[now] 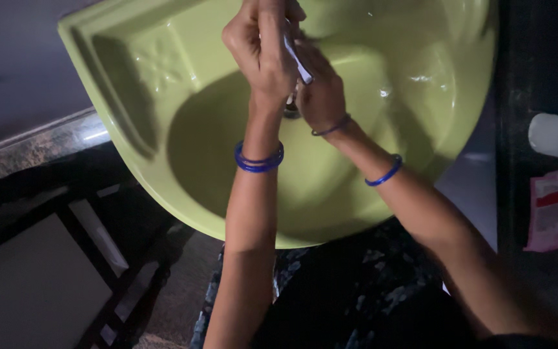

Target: The person scrubs a light green pedestal sink with a dark sponge, cleaning the basin, faucet, and pedestal. They rinse the sponge under running water and continue wiping the sink surfaces and the floor around the base.

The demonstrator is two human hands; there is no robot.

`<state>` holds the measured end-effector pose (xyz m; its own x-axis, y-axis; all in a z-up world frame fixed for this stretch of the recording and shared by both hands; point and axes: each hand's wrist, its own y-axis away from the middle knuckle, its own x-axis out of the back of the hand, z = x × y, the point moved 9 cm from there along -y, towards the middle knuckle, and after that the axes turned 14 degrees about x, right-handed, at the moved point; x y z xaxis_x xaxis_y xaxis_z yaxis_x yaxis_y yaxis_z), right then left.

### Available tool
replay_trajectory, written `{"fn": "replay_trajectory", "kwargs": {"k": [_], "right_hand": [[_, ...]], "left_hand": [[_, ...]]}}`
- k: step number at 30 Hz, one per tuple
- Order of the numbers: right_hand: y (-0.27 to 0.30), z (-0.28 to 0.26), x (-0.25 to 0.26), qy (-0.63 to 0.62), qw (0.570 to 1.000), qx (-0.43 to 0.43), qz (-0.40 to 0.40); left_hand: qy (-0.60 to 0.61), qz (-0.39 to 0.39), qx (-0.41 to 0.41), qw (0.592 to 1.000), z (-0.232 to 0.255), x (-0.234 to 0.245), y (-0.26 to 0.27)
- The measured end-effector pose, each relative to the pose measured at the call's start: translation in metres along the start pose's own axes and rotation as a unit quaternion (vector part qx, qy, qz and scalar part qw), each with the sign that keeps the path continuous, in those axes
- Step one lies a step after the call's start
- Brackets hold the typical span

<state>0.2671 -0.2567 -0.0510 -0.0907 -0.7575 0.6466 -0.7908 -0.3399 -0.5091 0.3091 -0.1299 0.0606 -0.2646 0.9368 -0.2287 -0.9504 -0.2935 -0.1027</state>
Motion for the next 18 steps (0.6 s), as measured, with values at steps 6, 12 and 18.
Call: {"fn": "replay_trajectory", "kwargs": {"k": [6, 12, 18], "right_hand": [[0.037, 0.033, -0.057, -0.292, 0.906, -0.301, -0.053], [0.02, 0.03, -0.073, -0.36, 0.859, -0.348, -0.111], [0.017, 0.009, -0.062, -0.329, 0.863, -0.3, -0.24]], "left_hand": [[-0.022, 0.027, -0.008, 0.999, 0.002, 0.001, 0.002], [-0.006, 0.038, 0.007, 0.999, -0.01, 0.003, 0.004], [-0.005, 0.029, -0.022, 0.999, -0.009, 0.004, 0.001]]}}
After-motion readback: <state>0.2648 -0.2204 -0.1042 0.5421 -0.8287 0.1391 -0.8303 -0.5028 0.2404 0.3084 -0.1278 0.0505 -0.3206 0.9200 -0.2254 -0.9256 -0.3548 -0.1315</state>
